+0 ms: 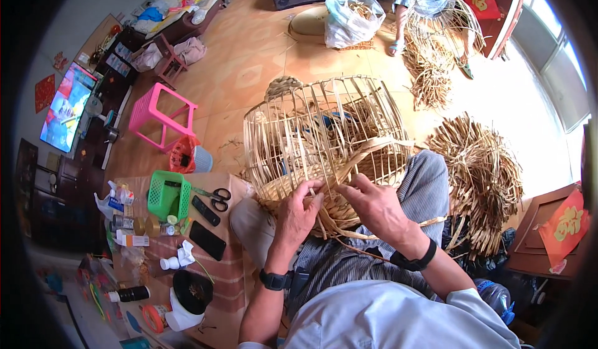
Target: Weaving a large bamboo or reed basket by hand.
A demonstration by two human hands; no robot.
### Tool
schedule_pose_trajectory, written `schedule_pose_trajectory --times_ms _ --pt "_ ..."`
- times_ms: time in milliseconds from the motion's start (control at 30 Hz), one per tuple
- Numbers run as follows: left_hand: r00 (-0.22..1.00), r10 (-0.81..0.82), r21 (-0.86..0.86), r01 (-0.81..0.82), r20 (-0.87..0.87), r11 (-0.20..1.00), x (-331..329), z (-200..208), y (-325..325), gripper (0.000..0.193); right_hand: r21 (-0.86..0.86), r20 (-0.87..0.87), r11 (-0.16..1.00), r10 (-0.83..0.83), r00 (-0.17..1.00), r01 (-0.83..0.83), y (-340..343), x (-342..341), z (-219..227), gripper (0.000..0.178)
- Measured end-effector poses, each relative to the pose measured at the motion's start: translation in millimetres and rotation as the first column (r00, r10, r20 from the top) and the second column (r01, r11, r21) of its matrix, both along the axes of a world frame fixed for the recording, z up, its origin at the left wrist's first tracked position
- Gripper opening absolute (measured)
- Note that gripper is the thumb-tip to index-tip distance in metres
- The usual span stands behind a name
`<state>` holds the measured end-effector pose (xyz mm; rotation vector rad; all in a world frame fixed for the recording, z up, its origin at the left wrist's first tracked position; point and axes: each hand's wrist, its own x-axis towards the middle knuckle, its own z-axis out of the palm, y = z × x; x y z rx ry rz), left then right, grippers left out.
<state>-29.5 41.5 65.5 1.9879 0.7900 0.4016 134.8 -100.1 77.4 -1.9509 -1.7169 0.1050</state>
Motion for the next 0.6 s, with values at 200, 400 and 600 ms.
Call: schedule_pose_trajectory --times_ms 200,400,600 --pt "1.000 0.016 0.022 -0.016 -0.003 1.000 1.0 -5.3 -4.4 0.033 -0.007 0.057 0.999 0.046 0.997 -0.045 4.1 15.1 -8.0 0.035" --pt "0.999 0.033 0.123 -0.034 0.007 0.992 9.3 -15.5 -10.7 0.034 0.036 0.003 0.996 0.082 0.997 -0.082 18.6 7.5 -4.4 0.023" --pt "0.994 0.041 0.124 -0.029 -0.098 0.992 11.3 -4.3 -8.3 0.033 0.121 0.028 0.991 0.059 0.998 -0.062 25.4 -4.6 -8.2 0.013"
